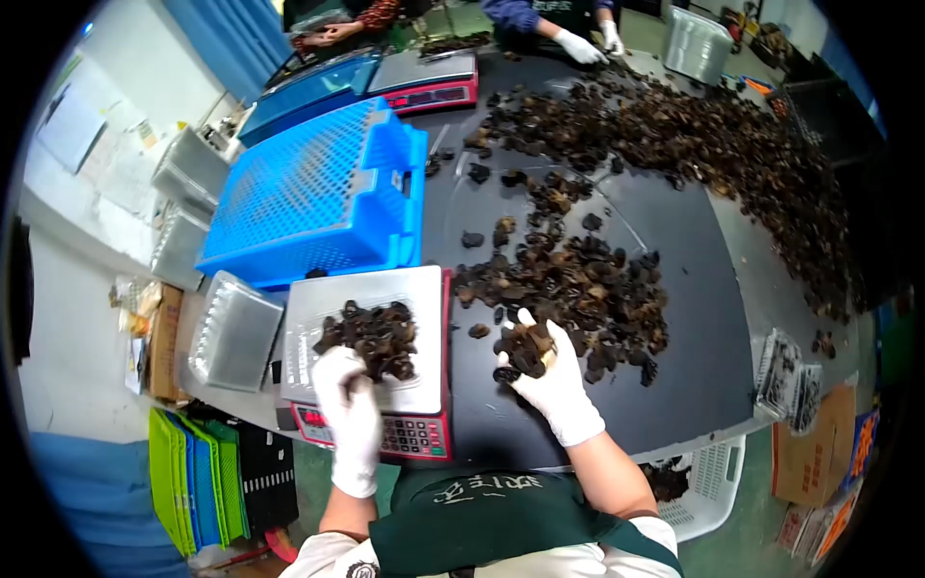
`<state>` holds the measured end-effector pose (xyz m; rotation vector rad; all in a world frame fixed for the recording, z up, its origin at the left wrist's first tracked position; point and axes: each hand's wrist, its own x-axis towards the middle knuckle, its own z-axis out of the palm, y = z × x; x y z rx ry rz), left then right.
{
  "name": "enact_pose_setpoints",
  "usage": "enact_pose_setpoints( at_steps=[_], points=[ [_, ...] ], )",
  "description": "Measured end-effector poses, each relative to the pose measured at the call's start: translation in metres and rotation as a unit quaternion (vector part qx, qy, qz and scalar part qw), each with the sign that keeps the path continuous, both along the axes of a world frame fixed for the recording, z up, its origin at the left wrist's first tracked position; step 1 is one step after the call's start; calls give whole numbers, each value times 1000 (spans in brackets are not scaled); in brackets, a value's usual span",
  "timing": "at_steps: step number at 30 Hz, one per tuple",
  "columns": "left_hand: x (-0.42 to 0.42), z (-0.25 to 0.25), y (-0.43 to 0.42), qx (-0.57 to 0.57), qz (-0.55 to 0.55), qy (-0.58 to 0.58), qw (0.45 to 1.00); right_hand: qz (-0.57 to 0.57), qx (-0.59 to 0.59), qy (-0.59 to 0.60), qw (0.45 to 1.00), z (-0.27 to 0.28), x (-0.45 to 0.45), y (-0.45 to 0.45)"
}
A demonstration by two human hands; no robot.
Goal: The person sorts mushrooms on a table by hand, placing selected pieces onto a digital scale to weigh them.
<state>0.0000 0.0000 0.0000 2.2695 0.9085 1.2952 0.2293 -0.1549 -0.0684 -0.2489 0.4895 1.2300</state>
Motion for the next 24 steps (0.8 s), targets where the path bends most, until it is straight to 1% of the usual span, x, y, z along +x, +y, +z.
enact_pose_setpoints(
  at_steps=[1, 2, 3, 5, 6, 7, 9, 10, 11, 12, 13, 14, 15, 16, 17, 18, 19, 21, 22, 23, 24],
  points=[
    [-1, 0, -4, 0, 10, -1, 1000, 4, -19, -14, 1000, 15, -1, 10],
    [-8, -11, 10, -40, 52, -24, 998, 24, -38, -81, 996, 30, -3, 21],
    [-37, -7, 53, -71, 78, -24, 994, 24, -4, -198, 980, 35, -30, 67],
    [-49, -16, 63, -19, 60, 76, 995, 94, 75, -188, 975, 40, -40, 90],
    [-53, -32, 64, -10, 53, 105, 993, 82, 76, -246, 963, 46, -48, 104],
    [-61, -47, 69, -26, 39, 151, 987, 93, 41, -271, 957, 53, -61, 120],
    [-49, -38, 50, -28, 61, 160, 985, 108, 53, -289, 950, 77, -79, 139],
    [-49, -38, 48, -55, 40, 156, 985, 180, 8, -457, 871, 88, -82, 147],
    [-46, -34, 43, -53, 31, 151, 987, 178, 29, -570, 801, 80, -91, 157],
    [-44, -32, 39, -139, 1, 95, 986, 160, 42, -672, 722, 72, -101, 166],
    [-41, -26, 35, -223, -28, 36, 974, 79, 49, -765, 637, 64, -115, 172],
    [-38, -16, 29, -243, -34, -5, 969, 54, 58, -861, 503, 57, -117, 177],
    [-39, -20, 37, -137, -15, 60, 989, 25, 66, -932, 355, 54, -119, 181],
    [-43, -22, 35, -137, -10, 50, 989, 66, 56, -958, 274, 53, -124, 178],
    [-46, -23, 32, -137, -5, 40, 990, 39, 40, -978, 202, 43, -130, 179],
    [-51, -27, 32, -161, 18, 42, 986, 47, 53, -978, 198, 44, -130, 177],
    [-56, -30, 35, -161, 23, 40, 986, 54, 68, -978, 192, 51, -128, 174],
    [-69, -33, 41, -103, 15, 107, 989, 101, 101, -951, 274, 73, -115, 164],
    [-77, -30, 46, -104, 1, 117, 988, 79, 106, -936, 326, 80, -96, 159],
    [-82, -30, 49, -107, -25, 119, 987, 103, 89, -916, 377, 83, -87, 157],
    [-86, -25, 52, -117, -43, 124, 984, 151, 59, -893, 420, 86, -76, 152]
  ],
)
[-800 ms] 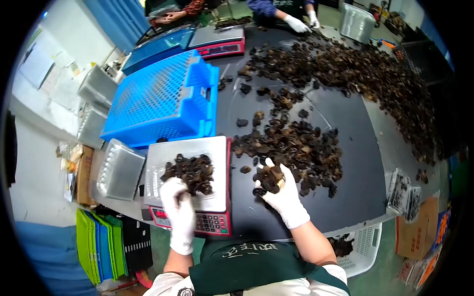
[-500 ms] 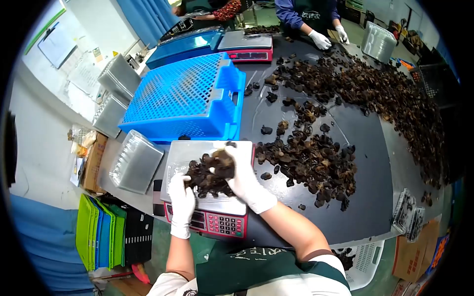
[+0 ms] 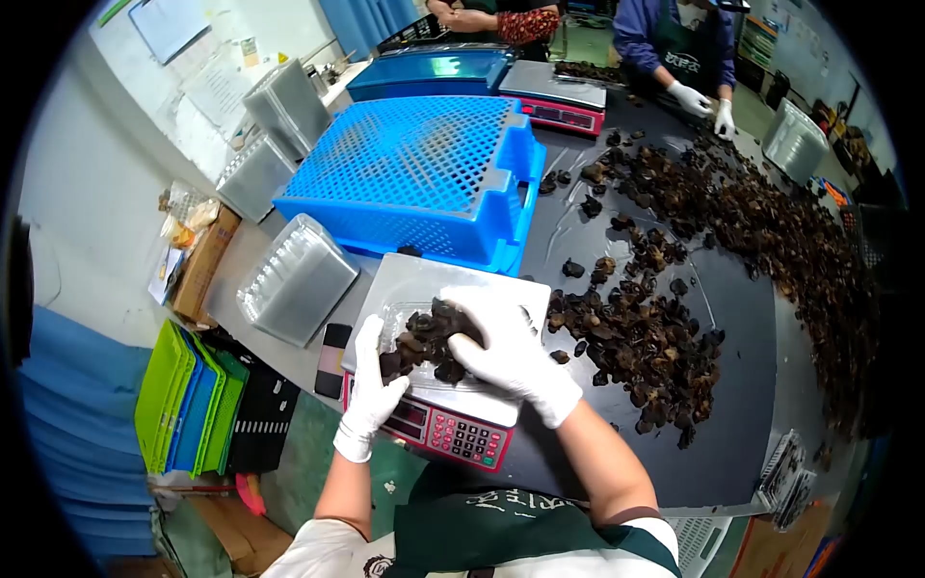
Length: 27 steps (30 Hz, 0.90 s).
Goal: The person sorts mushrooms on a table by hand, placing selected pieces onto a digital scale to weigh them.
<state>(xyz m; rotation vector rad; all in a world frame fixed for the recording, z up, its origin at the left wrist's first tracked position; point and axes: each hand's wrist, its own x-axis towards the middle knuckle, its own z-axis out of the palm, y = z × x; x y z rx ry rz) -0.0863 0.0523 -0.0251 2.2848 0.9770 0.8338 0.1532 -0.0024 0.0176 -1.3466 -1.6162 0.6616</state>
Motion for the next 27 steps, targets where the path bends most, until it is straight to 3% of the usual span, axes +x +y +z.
enact_pose_setpoints(
  at_steps=[1, 3, 4, 5, 7, 9, 11, 15, 17, 20, 22, 24, 27],
  points=[
    [-3, 5, 4, -12, -19, 3, 1000, -35, -15, -2, 999, -10, 9, -2],
    [-8, 6, 18, 9, -21, 13, 1000, -58, 4, -145, 988, -26, 24, 3],
    [-4, 15, 24, 63, -46, 90, 993, -61, 18, -198, 978, -26, 20, 4],
    [1, 21, 30, 118, -78, 163, 976, 13, -37, -198, 979, -20, 19, 4],
    [17, 22, 46, 140, -129, 161, 968, 20, 86, -234, 968, -32, -1, 2],
    [30, 19, 53, 73, -184, 168, 966, 59, 88, -188, 976, -33, -13, 2],
    [34, 9, 57, 115, -193, 155, 962, 23, 76, -207, 975, -46, -19, 1],
    [36, 10, 56, 126, -206, 133, 961, -1, 55, -29, 998, -33, -3, -18],
    [36, 10, 60, 143, -220, 129, 956, -44, 76, -5, 996, -24, 15, -30],
    [37, 17, 60, 92, -230, 92, 965, -243, 26, 95, 965, -48, 46, -44],
    [30, 17, 61, 22, -212, 81, 974, -294, -27, 19, 955, -81, 69, -55],
    [23, 15, 64, -50, -195, 42, 979, -253, -45, -183, 949, -118, 76, -70],
    [15, 13, 64, -85, -145, -53, 984, -189, -43, -306, 932, -140, 56, -90]
  ],
)
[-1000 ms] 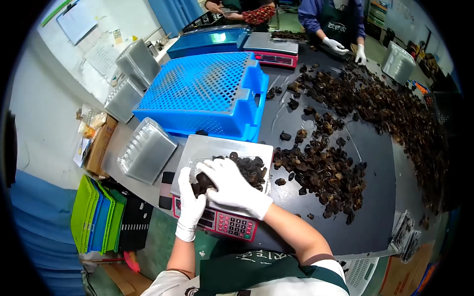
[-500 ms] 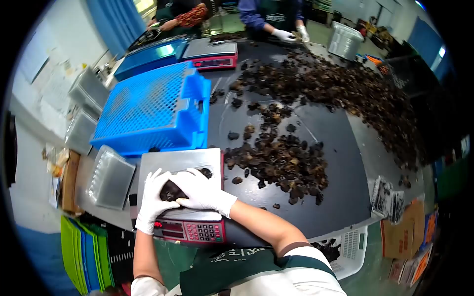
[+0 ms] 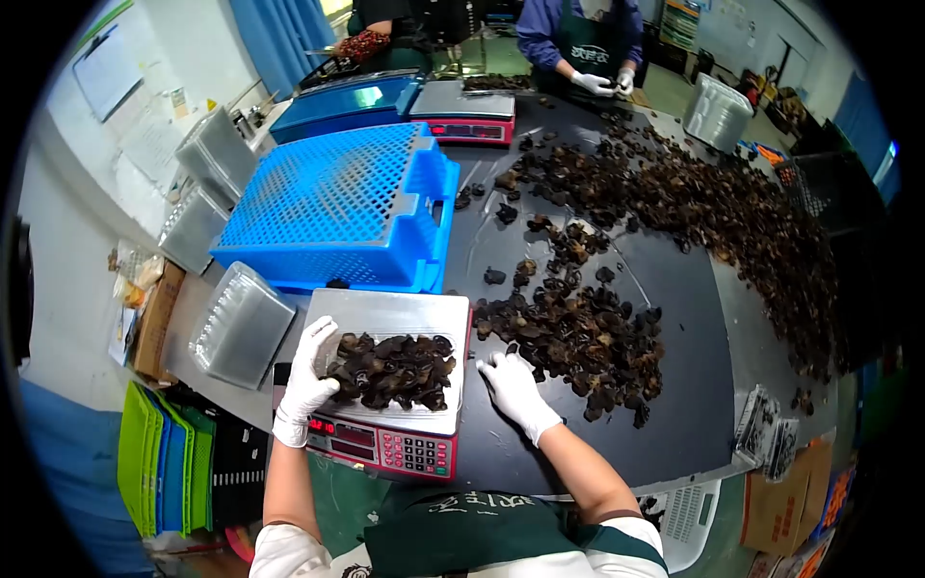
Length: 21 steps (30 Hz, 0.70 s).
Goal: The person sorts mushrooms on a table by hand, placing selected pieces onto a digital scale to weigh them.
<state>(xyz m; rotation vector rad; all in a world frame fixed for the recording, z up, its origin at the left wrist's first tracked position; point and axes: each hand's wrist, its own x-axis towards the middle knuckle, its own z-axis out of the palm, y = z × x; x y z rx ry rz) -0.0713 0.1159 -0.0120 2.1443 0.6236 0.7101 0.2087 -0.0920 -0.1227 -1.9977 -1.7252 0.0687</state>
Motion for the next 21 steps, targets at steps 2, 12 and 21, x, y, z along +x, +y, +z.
enact_pose_setpoints(
  at_steps=[2, 12, 21],
  points=[
    [-11, -4, 2, 56, 42, -17, 997, 8, -13, 53, 998, -4, 0, -5],
    [-64, -14, -6, -64, 239, -203, 947, -119, -22, -79, 989, 5, 74, 8],
    [-57, -9, -50, 114, 207, 25, 971, -37, 137, 187, 972, 123, 20, 35]
  ],
)
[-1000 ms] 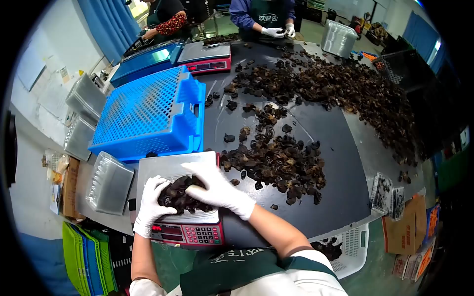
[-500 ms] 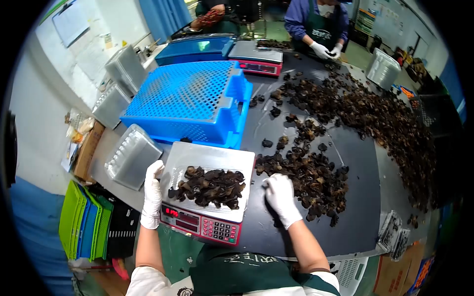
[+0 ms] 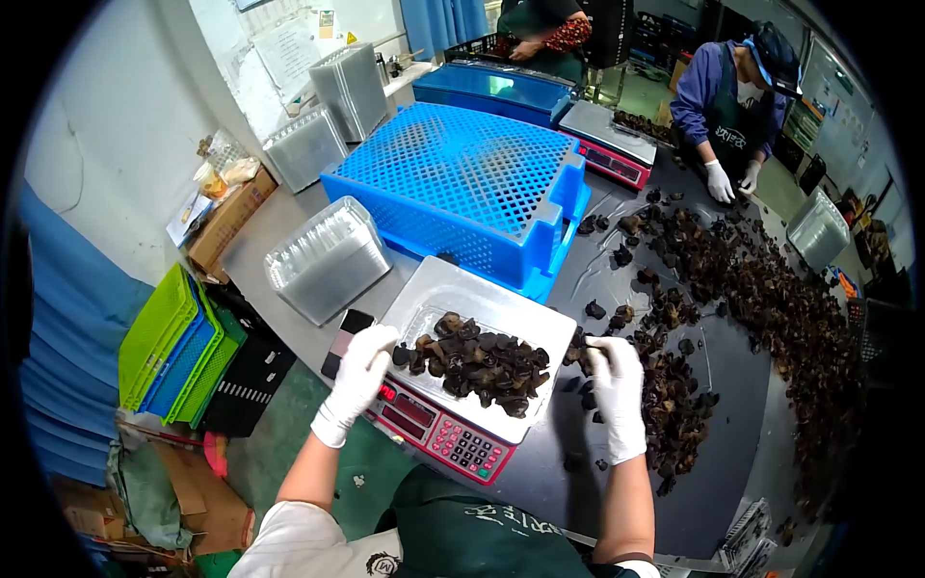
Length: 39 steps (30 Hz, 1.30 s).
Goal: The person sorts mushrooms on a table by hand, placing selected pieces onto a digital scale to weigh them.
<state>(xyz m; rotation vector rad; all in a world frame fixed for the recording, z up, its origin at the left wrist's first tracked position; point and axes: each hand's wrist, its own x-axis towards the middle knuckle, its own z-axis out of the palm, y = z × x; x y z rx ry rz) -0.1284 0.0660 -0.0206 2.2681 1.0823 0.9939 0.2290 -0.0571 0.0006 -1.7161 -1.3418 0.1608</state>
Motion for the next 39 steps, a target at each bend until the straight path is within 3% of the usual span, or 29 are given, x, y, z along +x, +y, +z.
enact_pose_setpoints(
  at_steps=[1, 6, 9, 11, 13, 15, 17, 19, 21, 23, 25, 27, 28, 33, 36, 39],
  points=[
    [5, -3, -6, 29, -18, 31, 999, 34, -8, 79, 996, 13, -15, 6],
    [21, -22, -23, 43, -36, 99, 993, 154, 39, 0, 987, 25, -73, 41],
    [17, -19, -25, 0, 5, 27, 1000, 181, 27, -20, 983, 26, -86, 48],
    [9, -23, -20, 1, 62, -10, 998, 98, 75, -41, 992, 27, -75, 46],
    [-1, -14, -20, -114, 88, -54, 988, 38, 55, 65, 996, 8, -44, 36],
    [-8, -14, -15, -146, 96, -59, 983, -43, 55, 14, 998, -12, -11, 15],
    [-13, -29, -5, -131, 91, -42, 986, -95, -42, -98, 990, -54, 31, -13],
    [-9, -30, 1, -125, 87, -24, 988, -164, -62, -260, 950, -60, 32, -38],
    [0, -17, 3, -147, 86, 26, 985, -87, -65, -107, 988, -56, 22, -54],
    [6, -15, 6, -143, 58, 70, 986, 1, -136, 144, 980, -31, -16, -63],
    [7, -51, 17, -128, 41, 11, 991, 60, -204, 226, 950, -54, -36, -63],
    [14, -45, 14, -280, 46, -52, 957, 79, -245, 292, 921, -52, -58, -54],
    [18, -38, 12, -302, 40, -62, 950, 79, -191, 328, 922, -65, -63, -50],
    [28, -30, 15, -345, 33, -169, 923, 38, -80, 344, 935, -71, -61, -30],
    [36, -17, 35, -318, -3, -194, 928, 44, -46, 404, 913, -46, -47, -7],
    [55, -2, 72, -342, 14, -249, 906, 73, -2, 357, 931, -2, -30, 39]
  ],
)
